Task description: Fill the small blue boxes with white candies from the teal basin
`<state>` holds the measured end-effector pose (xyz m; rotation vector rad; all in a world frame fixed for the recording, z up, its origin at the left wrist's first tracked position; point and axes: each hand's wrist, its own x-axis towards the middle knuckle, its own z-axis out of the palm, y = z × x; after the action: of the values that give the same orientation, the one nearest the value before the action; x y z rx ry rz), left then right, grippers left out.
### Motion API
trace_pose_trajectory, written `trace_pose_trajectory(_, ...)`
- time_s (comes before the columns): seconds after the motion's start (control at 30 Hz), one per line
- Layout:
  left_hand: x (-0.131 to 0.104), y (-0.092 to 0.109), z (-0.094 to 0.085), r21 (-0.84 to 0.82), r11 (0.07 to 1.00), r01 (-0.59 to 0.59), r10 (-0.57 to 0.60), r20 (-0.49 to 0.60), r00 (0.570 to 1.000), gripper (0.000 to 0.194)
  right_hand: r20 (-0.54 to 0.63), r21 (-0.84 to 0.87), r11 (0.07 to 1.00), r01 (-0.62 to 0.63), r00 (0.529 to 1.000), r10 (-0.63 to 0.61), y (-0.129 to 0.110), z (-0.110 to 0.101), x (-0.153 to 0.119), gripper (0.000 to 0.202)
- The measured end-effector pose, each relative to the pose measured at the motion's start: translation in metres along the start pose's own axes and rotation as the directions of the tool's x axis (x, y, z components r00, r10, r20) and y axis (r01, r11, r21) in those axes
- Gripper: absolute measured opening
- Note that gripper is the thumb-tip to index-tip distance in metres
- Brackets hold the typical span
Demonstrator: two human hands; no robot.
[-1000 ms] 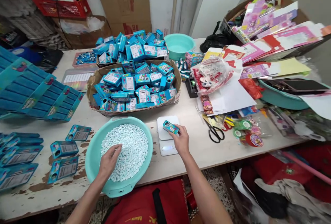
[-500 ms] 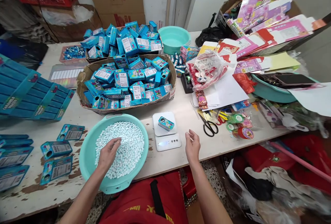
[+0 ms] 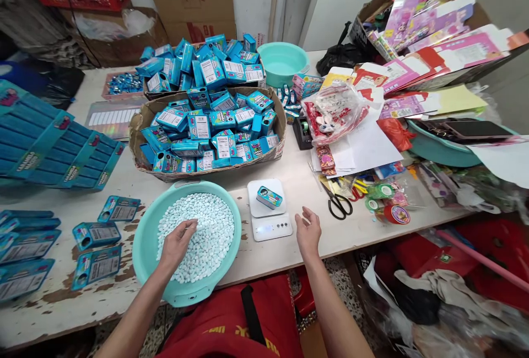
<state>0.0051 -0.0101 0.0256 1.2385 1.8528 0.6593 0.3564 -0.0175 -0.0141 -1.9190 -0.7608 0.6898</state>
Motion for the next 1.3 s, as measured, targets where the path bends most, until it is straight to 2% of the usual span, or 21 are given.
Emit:
trace_pose_trajectory(0.2,-0.003,-0.003,-0.002,-0.003,1.000,-0.007,0.007,-0.011,1.000,0.038,0.153,0.018,0.992,0.123,0.980,-0.124,-0.013,0.012,-0.005,0.052)
trace_pose_trajectory(0.37,-0.003,-0.004,0.001,-0.068,0.998,0.013,-0.013,-0.014,1.000,0.038,0.240,0.034,0.980,0.198,0.950,-0.201,-0.023,0.037,-0.001,0.065)
trace_pose_trajectory(0.47,-0.004,0.001,0.010,-0.276,0.954,0.119,-0.122,0.007,0.993,0.046,0.302,0.033,0.985,0.172,0.937,-0.174,-0.034,0.053,0.004,0.056)
trace_pose_trajectory(0.53,-0.005,0.011,0.016,-0.450,0.870,0.202,-0.211,0.032,0.977,0.052,0.329,0.025,0.985,0.172,0.929,-0.170,-0.049,0.058,0.001,0.046)
trace_pose_trajectory(0.6,-0.007,0.026,0.021,-0.593,0.768,0.242,-0.261,0.056,0.964,0.054,0.325,0.023,0.965,0.261,0.911,-0.255,-0.071,0.055,-0.008,0.040)
trace_pose_trajectory(0.67,-0.008,0.044,0.025,-0.716,0.655,0.242,-0.252,0.095,0.963,0.053,0.344,0.032,0.909,0.416,0.849,-0.401,-0.099,0.050,-0.025,0.035)
trace_pose_trajectory(0.73,-0.008,0.060,0.027,-0.823,0.511,0.246,-0.216,0.154,0.964,0.050,0.430,0.064,0.843,0.534,0.748,-0.506,-0.125,0.047,-0.045,0.035)
trace_pose_trajectory(0.83,-0.004,0.074,0.028,-0.914,0.282,0.291,-0.169,0.251,0.953,0.046,0.668,0.052,0.785,0.617,0.563,-0.487,-0.150,0.055,-0.071,0.035)
trace_pose_trajectory(0.9,-0.002,0.072,0.028,-0.924,0.182,0.337,-0.172,0.308,0.936,0.042,0.764,0.003,0.759,0.651,0.488,-0.422,-0.154,0.066,-0.082,0.031)
trace_pose_trajectory(1.03,-0.006,0.054,0.029,-0.920,0.134,0.367,-0.236,0.330,0.914,0.033,0.837,-0.091,0.749,0.656,0.459,-0.300,-0.146,0.079,-0.090,0.025)
trace_pose_trajectory(1.17,-0.012,0.043,0.032,-0.918,0.057,0.393,-0.304,0.359,0.882,0.027,0.871,-0.118,0.782,0.612,0.442,-0.214,-0.141,0.075,-0.091,0.031)
trace_pose_trajectory(1.3,-0.012,0.044,0.032,-0.920,0.020,0.392,-0.299,0.369,0.880,0.024,0.870,-0.082,0.858,0.508,0.456,-0.187,-0.135,0.067,-0.087,0.030)
